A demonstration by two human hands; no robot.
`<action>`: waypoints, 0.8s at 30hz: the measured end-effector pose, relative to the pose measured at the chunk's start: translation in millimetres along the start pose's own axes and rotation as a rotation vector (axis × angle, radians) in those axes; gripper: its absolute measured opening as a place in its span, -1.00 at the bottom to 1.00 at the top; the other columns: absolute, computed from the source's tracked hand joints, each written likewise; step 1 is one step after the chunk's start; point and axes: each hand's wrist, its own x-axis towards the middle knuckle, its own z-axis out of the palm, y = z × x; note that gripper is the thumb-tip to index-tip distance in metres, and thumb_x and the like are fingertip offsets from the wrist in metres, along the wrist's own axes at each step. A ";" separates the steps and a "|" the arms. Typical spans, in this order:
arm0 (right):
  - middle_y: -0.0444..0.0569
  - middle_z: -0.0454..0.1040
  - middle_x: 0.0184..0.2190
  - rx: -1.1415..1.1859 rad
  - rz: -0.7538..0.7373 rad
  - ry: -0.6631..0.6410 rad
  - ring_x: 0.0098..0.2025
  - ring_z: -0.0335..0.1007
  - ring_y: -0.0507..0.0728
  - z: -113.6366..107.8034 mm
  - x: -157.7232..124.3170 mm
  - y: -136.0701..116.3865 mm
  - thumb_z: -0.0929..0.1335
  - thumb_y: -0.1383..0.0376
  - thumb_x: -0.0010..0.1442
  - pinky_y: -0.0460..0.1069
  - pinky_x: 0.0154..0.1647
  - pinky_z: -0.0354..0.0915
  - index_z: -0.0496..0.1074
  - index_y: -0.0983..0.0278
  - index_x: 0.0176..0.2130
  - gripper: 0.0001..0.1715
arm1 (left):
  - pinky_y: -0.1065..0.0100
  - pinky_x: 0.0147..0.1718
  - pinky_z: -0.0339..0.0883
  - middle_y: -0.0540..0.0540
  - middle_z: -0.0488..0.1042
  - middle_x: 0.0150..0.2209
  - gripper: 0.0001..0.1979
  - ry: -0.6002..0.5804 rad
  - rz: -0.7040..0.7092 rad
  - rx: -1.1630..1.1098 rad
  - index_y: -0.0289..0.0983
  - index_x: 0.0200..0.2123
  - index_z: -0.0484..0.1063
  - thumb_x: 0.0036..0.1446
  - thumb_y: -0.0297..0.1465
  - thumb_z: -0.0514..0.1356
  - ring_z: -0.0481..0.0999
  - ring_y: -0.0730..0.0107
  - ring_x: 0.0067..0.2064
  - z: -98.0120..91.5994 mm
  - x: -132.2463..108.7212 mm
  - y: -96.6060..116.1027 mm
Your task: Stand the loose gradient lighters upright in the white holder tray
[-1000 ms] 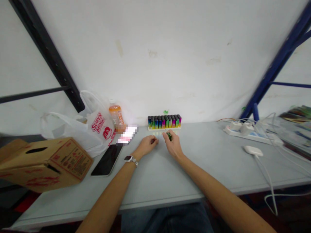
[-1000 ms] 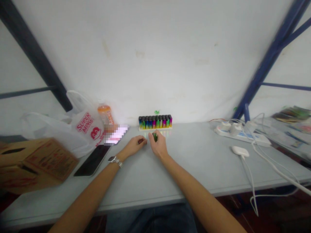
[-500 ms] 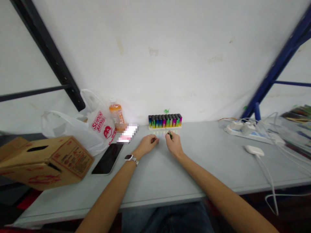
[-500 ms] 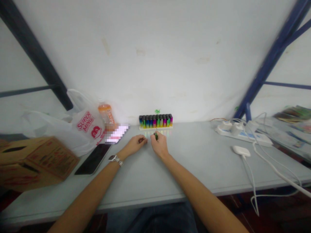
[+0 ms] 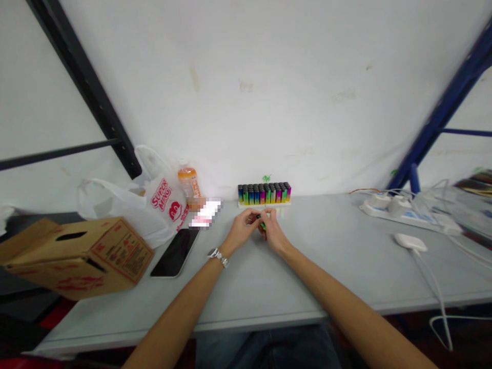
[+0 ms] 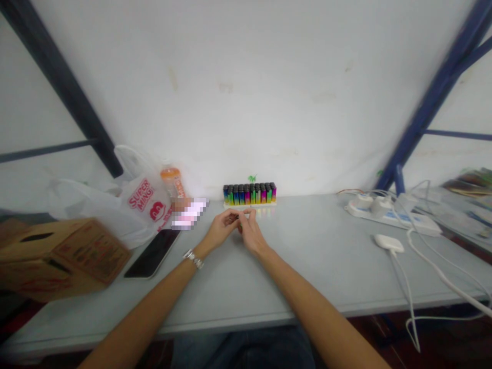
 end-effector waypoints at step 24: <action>-0.16 0.35 -0.41 -0.279 -0.039 -0.054 -0.33 0.38 0.11 -5.0 5.7 3.1 0.15 -0.02 0.34 0.04 -0.15 0.25 0.18 0.25 0.09 -0.49 | 0.27 -0.14 0.45 -0.13 0.62 -0.24 -0.77 0.089 0.018 0.611 -0.30 -0.15 0.55 0.17 -0.33 0.20 0.58 0.30 -0.27 -85.9 83.4 -18.6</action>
